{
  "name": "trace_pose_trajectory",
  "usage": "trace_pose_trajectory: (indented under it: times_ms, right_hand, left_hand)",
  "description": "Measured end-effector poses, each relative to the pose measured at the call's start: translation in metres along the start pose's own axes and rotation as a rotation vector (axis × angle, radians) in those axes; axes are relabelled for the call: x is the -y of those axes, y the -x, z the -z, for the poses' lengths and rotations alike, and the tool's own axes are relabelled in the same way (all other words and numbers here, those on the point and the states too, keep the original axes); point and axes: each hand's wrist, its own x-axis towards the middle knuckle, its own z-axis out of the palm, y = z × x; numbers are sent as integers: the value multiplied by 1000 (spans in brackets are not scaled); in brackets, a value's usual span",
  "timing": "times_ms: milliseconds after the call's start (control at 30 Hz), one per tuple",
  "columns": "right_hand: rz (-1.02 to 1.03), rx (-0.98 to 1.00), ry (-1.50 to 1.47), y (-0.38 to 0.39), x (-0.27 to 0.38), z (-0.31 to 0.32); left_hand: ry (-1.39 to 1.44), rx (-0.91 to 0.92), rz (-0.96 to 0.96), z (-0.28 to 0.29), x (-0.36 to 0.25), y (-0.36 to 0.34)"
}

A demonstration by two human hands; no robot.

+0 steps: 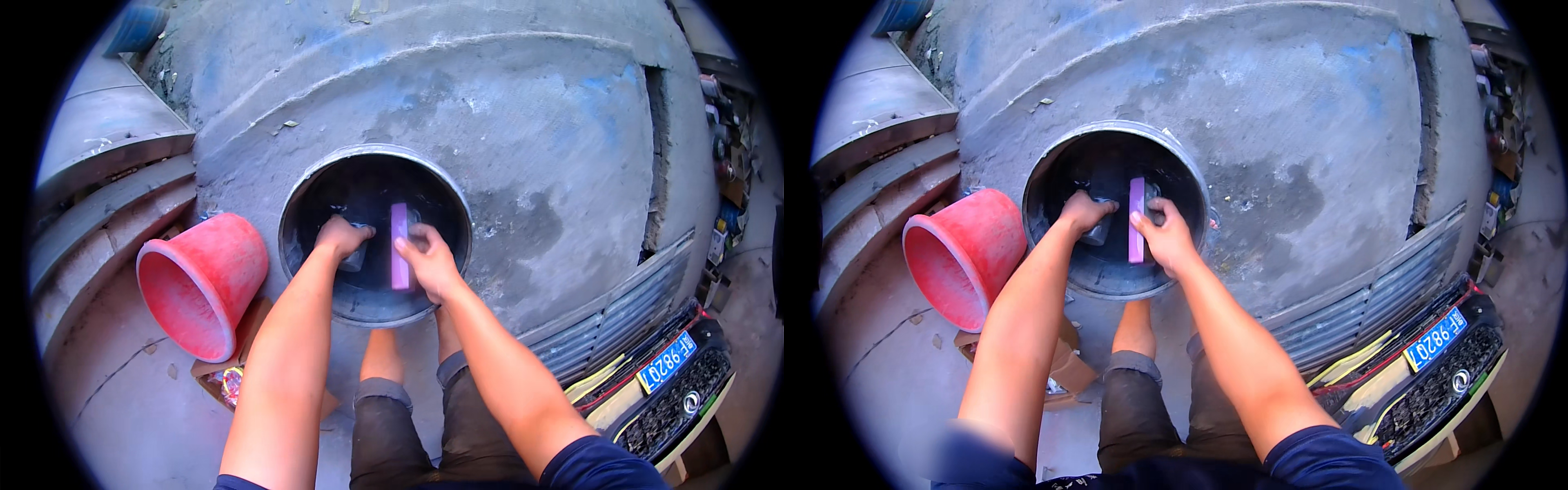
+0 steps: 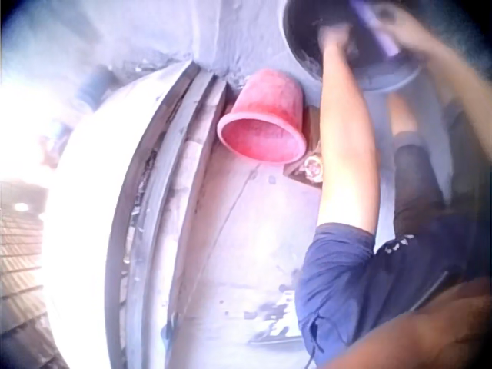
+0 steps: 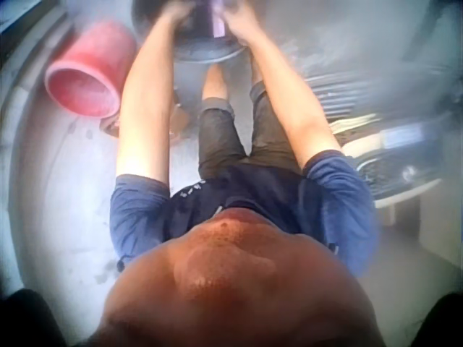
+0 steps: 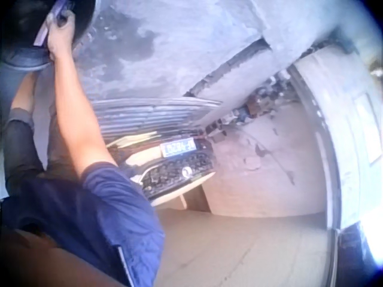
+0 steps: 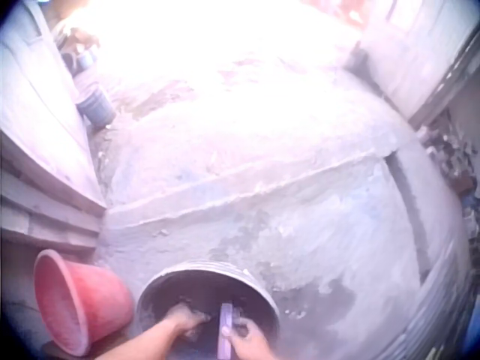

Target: The person retrieves a sanding block and water bottle from a bucket, then pours liquid onto the car hood and spreads a thick white paste across the surface using the sanding block. The person repeatedly pours and spreads the paste to cover more of the hood area.

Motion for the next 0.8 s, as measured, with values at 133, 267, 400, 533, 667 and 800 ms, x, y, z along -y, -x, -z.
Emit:
trace_pose_trajectory:
  times_ms: [133,267,400,533,667,800]
  right_hand:
    - [42,28,-126,40,18,23]
    - [-27,116,-246,74,44,45]
    - [32,211,-282,83,50,63]
    - [33,329,-227,92,90,63]
    - [-14,410,-344,99,117,63]
    - [-44,468,-301,106,127,61]
  left_hand:
    - [504,65,-81,-17,6,19]
    - [607,-115,-354,-30,20,58]
    - [499,-217,-449,-25,10,98]
    - [337,-333,-595,-30,17,108]
    - [168,-414,-808,-32,13,110]
    - [-11,-468,-960,-33,11,109]
